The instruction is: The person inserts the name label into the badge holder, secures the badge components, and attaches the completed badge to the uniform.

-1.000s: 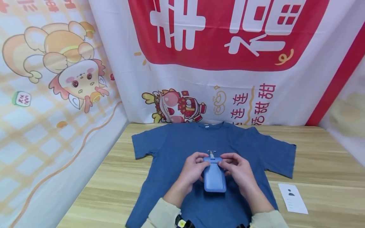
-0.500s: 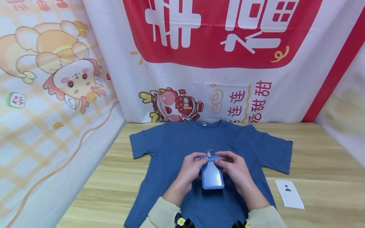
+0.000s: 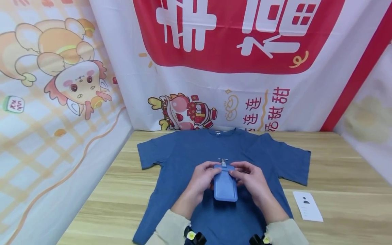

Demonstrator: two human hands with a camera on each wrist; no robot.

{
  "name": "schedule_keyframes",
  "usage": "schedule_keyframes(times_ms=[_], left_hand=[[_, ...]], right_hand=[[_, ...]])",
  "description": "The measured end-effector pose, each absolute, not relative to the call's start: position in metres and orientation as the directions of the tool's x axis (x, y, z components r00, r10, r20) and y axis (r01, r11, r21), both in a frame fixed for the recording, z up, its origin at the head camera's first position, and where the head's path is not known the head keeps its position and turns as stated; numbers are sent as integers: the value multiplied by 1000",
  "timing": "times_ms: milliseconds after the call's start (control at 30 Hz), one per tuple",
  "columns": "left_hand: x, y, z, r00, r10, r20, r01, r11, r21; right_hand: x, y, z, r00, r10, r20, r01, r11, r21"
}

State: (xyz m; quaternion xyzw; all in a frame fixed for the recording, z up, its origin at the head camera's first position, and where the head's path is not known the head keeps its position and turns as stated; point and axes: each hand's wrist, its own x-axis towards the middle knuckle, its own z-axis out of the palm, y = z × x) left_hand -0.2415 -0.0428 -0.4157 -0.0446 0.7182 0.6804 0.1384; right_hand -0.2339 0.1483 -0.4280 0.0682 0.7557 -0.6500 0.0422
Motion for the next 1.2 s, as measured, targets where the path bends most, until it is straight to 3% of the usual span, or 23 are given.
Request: schedule_keyframes(times_ms=[367,1200], left_hand=[[-240,-40,-427,-967,54,-248,-246,32,969],[-241,-32,-427,-969,114,-219,-210,91,974]], right_hand=[[-232,147,-435,-981,16,-191,192,107,-976],[-235,148,-431,-989,72,-128,138,158,-978]])
